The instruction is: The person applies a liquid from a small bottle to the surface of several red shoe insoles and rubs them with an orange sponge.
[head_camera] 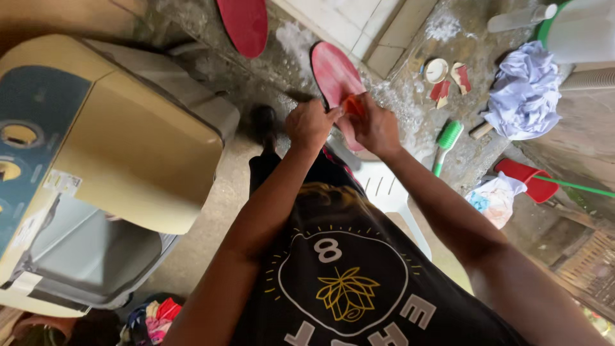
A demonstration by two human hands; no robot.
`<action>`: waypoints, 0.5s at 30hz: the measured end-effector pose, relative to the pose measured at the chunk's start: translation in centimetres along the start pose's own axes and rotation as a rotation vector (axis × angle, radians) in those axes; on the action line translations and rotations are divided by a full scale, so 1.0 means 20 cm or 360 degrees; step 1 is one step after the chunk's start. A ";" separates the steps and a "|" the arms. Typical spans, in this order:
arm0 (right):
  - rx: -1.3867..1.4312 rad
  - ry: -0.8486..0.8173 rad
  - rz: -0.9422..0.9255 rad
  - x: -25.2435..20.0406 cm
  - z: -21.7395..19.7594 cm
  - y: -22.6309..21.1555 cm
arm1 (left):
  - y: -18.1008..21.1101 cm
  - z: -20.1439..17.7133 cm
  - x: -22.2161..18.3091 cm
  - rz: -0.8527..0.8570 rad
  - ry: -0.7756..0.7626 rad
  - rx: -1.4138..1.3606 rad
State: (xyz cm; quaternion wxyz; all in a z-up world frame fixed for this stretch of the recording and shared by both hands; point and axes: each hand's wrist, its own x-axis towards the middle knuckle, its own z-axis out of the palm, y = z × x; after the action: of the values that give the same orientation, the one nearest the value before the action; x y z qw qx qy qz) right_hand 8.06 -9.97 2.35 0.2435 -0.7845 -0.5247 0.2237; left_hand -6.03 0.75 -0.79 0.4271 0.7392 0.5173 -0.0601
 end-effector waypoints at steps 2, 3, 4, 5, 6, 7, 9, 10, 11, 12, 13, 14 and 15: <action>-0.0077 0.0029 -0.0043 0.07 0.11 0.03 | 0.00 0.01 0.02 0.0036 0.0027 0.0006; -0.0122 0.0064 -0.0066 0.16 0.17 0.05 | 0.01 0.01 0.03 0.0036 0.0020 0.0016; -0.0242 0.0055 -0.0064 0.28 0.26 0.06 | 0.00 0.02 0.01 0.0003 0.0006 0.0026; -0.0361 0.0045 -0.0063 0.44 0.35 0.07 | 0.01 0.02 0.02 0.0013 0.0030 0.0039; -0.0301 -0.0155 0.0036 0.60 0.41 0.07 | 0.01 0.03 0.01 0.0005 0.0049 0.0055; -0.0202 0.0013 -0.0138 0.75 0.44 0.06 | 0.01 0.03 -0.01 -0.0003 0.0067 0.0071; 0.0067 0.0256 -0.0188 0.95 0.39 0.06 | 0.00 0.01 -0.02 0.0052 0.0067 0.0117; 0.0204 0.0336 -0.0159 0.96 0.32 0.06 | 0.01 -0.01 0.00 0.0060 0.0094 0.0127; 0.0342 0.0415 -0.0131 0.95 0.23 0.07 | 0.03 -0.02 0.03 0.0077 0.0053 0.0094; 0.0503 0.0446 -0.0112 0.89 0.20 0.04 | 0.02 -0.03 0.02 0.0042 0.0017 0.0055; 0.0444 0.0361 -0.0075 0.80 0.18 0.01 | 0.00 -0.04 0.02 0.0008 -0.0018 0.0014; 0.0378 0.0301 -0.0023 0.70 0.15 0.00 | 0.00 -0.05 0.03 -0.0003 0.0004 0.0057; 0.0312 0.0242 0.0029 0.62 0.15 -0.01 | 0.00 -0.05 0.04 -0.0013 0.0025 0.0100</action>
State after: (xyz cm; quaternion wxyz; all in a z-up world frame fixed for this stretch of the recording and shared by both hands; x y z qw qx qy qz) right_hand 10.39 2.08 -0.96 0.3560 -0.7764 -0.4732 0.2160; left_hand -6.00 2.07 -0.49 0.3995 0.7505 0.5215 -0.0722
